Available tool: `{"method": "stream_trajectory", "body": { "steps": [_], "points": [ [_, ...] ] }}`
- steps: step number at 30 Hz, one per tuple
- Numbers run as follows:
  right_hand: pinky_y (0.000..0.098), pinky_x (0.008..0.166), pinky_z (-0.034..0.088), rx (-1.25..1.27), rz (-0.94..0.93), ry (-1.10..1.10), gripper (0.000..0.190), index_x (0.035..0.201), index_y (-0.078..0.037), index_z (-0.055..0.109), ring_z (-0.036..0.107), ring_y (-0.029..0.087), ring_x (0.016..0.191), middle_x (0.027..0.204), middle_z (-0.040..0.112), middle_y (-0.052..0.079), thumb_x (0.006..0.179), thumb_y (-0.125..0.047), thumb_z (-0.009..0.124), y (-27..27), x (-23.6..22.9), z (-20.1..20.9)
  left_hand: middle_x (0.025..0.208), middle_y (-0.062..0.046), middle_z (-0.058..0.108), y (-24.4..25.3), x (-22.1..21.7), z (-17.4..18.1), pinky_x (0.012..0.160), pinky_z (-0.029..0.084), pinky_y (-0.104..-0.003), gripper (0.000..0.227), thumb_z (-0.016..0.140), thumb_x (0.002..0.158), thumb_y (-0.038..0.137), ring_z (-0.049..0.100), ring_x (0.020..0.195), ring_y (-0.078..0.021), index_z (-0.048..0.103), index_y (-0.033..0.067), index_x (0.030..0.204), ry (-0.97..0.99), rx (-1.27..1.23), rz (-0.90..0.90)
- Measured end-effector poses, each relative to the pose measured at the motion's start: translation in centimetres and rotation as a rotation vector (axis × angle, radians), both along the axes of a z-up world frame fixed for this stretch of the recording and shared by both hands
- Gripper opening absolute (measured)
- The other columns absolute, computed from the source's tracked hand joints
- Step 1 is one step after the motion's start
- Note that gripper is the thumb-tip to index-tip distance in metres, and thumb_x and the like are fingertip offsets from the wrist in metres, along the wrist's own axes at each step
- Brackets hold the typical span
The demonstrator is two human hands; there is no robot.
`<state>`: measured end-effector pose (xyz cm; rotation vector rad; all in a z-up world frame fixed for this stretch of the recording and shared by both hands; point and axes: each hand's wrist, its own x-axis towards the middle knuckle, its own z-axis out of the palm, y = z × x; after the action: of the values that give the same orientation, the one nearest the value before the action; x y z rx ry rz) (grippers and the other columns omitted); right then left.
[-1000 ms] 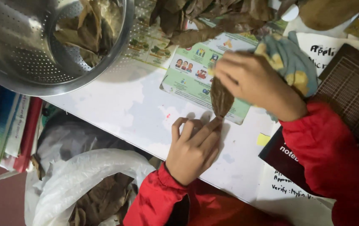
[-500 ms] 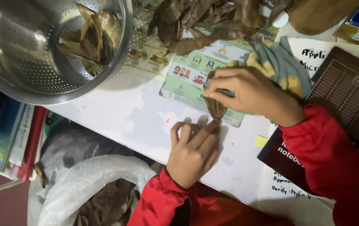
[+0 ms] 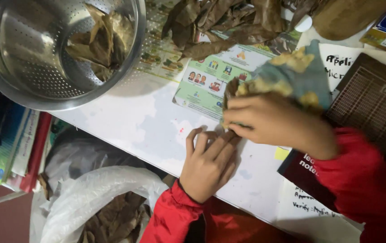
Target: Cleaning dried leaves by wiping them individually with a cloth
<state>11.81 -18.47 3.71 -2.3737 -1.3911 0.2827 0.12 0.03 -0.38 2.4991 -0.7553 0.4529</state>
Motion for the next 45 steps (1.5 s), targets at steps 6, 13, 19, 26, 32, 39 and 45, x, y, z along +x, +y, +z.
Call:
{"method": "stream_trajectory", "body": {
  "steps": [6, 13, 19, 26, 32, 39, 45],
  "points": [
    [0.0241, 0.056, 0.049, 0.125, -0.23, -0.058, 0.014, 0.088, -0.006, 0.065, 0.056, 0.014, 0.064, 0.079, 0.062, 0.004, 0.101, -0.003, 0.063, -0.6, 3.8, -3.4, 0.119, -0.005, 0.067, 0.0, 0.0, 0.3, 0.105, 0.038, -0.055, 0.025, 0.059, 0.102, 0.017, 0.05, 0.09, -0.0301, 0.068, 0.004, 0.121, -0.014, -0.072, 0.007],
    [0.0324, 0.068, 0.053, 0.425, -0.318, -0.369, 0.006, 0.099, 0.004, 0.067, 0.066, 0.024, 0.081, 0.096, 0.069, 0.015, 0.098, 0.009, 0.07, -0.5, 2.7, -2.0, 0.125, -0.005, 0.067, 0.2, -0.4, -0.1, 0.103, 0.037, -0.056, 0.024, 0.059, 0.102, 0.021, 0.052, 0.095, -0.0312, 0.069, 0.0059, 0.118, -0.04, -0.061, -0.004],
    [0.0203, 0.061, 0.058, 0.19, 0.007, -0.177, 0.011, 0.097, -0.009, 0.074, 0.069, 0.011, 0.077, 0.092, 0.074, 0.003, 0.092, -0.004, 0.066, 0.4, 0.0, -0.9, 0.119, -0.006, 0.068, 0.0, -0.4, -0.4, 0.105, 0.038, -0.057, 0.016, 0.063, 0.1, 0.02, 0.053, 0.097, -0.0327, 0.068, 0.0054, 0.102, -0.048, -0.071, 0.007],
    [0.0205, 0.039, 0.043, 0.003, -0.274, -0.253, 0.009, 0.093, -0.007, 0.069, 0.049, 0.009, 0.051, 0.085, 0.065, 0.003, 0.1, -0.003, 0.065, -1.3, 3.2, -2.2, 0.113, -0.006, 0.068, 0.1, -0.2, 0.3, 0.104, 0.04, -0.055, 0.017, 0.061, 0.102, 0.018, 0.053, 0.092, -0.0298, 0.07, 0.0041, 0.109, -0.037, -0.107, 0.001],
    [0.0436, 0.061, 0.051, 0.109, -0.47, -0.517, 0.011, 0.105, -0.008, 0.068, 0.064, 0.03, 0.075, 0.099, 0.063, 0.008, 0.099, -0.013, 0.077, -1.7, 2.8, -1.8, 0.095, -0.007, 0.058, 0.4, -0.3, 0.5, 0.091, 0.039, -0.047, 0.015, 0.056, 0.104, 0.015, 0.048, 0.085, -0.0308, 0.067, 0.0044, 0.103, -0.038, -0.189, -0.013],
    [0.0383, 0.082, 0.054, 0.185, -0.198, -0.062, 0.029, 0.117, 0.004, 0.071, 0.065, 0.024, 0.089, 0.106, 0.067, 0.013, 0.097, -0.017, 0.066, -0.9, 1.1, 1.8, 0.115, -0.01, 0.057, -0.3, 1.4, 1.7, 0.082, 0.04, -0.045, 0.034, 0.069, 0.095, 0.042, 0.047, 0.099, -0.03, 0.07, 0.0121, 0.113, 0.063, -0.215, 0.434],
    [0.044, 0.081, 0.049, -0.098, -0.163, -0.016, 0.041, 0.11, -0.01, 0.059, 0.055, 0.031, 0.11, 0.108, 0.063, 0.008, 0.084, -0.033, 0.081, -2.3, 1.3, -1.5, 0.119, -0.005, 0.057, -3.0, 1.9, -1.2, 0.081, 0.035, -0.049, 0.026, 0.071, 0.09, 0.041, 0.048, 0.099, -0.0339, 0.066, 0.0184, 0.102, 0.107, -0.109, 0.509]
  ]
}}
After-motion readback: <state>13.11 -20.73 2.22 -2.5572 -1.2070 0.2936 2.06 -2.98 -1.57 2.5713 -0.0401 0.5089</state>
